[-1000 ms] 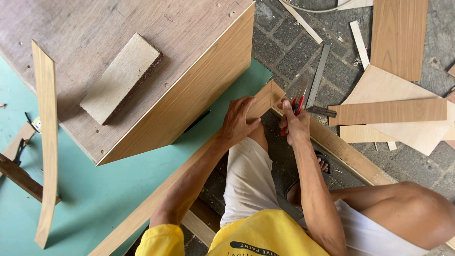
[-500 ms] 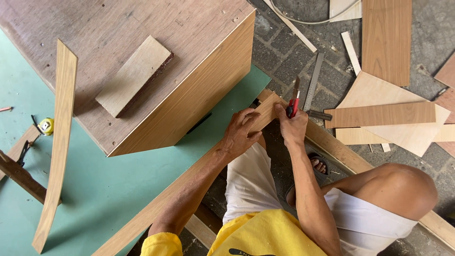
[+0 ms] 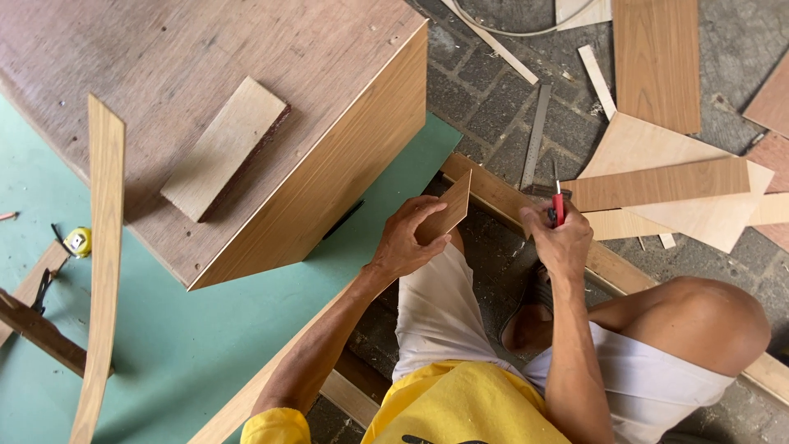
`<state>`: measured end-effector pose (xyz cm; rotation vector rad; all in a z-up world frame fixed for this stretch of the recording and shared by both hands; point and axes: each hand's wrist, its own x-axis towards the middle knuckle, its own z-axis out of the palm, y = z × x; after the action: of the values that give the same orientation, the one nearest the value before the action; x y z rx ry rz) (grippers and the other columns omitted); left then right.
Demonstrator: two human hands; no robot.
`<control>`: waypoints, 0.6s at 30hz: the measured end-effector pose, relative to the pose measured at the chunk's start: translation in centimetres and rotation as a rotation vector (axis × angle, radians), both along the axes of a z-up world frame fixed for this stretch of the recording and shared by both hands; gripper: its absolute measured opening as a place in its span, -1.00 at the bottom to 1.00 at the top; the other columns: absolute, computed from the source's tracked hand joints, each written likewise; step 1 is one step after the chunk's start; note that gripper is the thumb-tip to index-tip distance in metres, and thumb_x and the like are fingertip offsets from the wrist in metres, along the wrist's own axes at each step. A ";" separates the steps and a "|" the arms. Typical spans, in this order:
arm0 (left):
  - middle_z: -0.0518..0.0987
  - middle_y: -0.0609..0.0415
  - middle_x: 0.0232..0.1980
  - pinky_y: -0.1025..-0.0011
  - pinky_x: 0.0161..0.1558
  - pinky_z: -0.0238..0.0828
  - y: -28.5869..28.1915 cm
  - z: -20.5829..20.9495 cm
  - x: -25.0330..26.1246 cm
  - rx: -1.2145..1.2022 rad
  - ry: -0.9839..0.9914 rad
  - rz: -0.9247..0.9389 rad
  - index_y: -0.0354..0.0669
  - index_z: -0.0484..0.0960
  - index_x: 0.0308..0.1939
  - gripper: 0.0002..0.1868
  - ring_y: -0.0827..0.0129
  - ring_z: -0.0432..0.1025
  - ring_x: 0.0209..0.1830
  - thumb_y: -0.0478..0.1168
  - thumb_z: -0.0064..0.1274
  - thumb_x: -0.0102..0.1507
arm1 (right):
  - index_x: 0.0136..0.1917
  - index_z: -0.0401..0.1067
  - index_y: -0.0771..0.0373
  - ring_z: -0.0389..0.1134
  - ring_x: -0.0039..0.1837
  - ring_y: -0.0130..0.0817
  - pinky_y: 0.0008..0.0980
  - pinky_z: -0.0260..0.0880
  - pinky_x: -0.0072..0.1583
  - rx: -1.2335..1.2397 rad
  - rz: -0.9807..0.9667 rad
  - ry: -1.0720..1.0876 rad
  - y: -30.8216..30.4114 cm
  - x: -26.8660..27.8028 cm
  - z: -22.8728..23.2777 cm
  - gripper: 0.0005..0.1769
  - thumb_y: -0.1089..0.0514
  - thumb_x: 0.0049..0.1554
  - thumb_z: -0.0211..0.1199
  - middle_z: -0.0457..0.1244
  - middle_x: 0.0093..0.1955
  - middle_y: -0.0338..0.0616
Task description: Measuring, marking, cutting, and sanding thin wood strips to fit a project.
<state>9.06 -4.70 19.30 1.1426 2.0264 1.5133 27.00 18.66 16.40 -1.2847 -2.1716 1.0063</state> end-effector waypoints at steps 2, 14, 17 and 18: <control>0.53 -0.01 0.21 0.12 0.25 0.39 -0.2 1.1 0.2 -0.012 -0.068 0.014 0.03 0.65 0.20 -0.45 0.08 0.47 0.25 -0.12 0.34 0.11 | 0.04 0.58 0.09 0.27 -0.28 -0.38 -0.36 0.29 -0.15 -0.174 -0.015 -0.007 -0.5 1.0 2.4 -0.55 -0.14 -0.01 0.62 0.27 -0.36 -0.23; 0.59 -0.02 0.22 0.41 -0.04 0.59 -1.1 6.5 0.4 0.018 -0.621 -0.171 -0.10 0.62 0.25 -0.54 0.33 0.45 0.06 -0.22 0.24 0.26 | 0.15 0.52 0.31 0.01 -0.47 -0.61 -0.51 0.19 -0.31 -1.058 0.018 0.736 -5.5 -4.6 3.0 -0.66 0.02 0.24 0.33 0.36 -0.12 -0.05; 0.54 -0.11 0.25 0.22 0.01 0.60 -1.3 5.8 0.7 0.036 -0.535 -0.203 -0.14 0.57 0.30 -0.47 0.17 0.48 0.11 -0.14 0.27 0.26 | 0.18 0.52 0.27 0.06 -0.41 -0.59 -0.52 0.20 -0.33 -1.019 -0.064 0.698 -4.9 -4.6 1.5 -0.51 -0.13 0.19 0.41 0.30 -0.13 -0.12; 0.54 -0.11 0.25 0.22 0.01 0.60 -1.5 5.4 0.9 0.045 -0.523 -0.156 -0.14 0.57 0.30 -0.47 0.17 0.48 0.11 -0.14 0.27 0.26 | 0.18 0.52 0.27 0.06 -0.41 -0.59 -0.52 0.20 -0.33 -1.038 -0.018 0.684 -4.7 -4.5 1.2 -0.51 -0.13 0.19 0.41 0.30 -0.13 -0.12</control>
<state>9.97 -6.19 24.73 0.7888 1.5253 1.5803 22.47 14.00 17.63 -1.0315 -1.0833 2.2941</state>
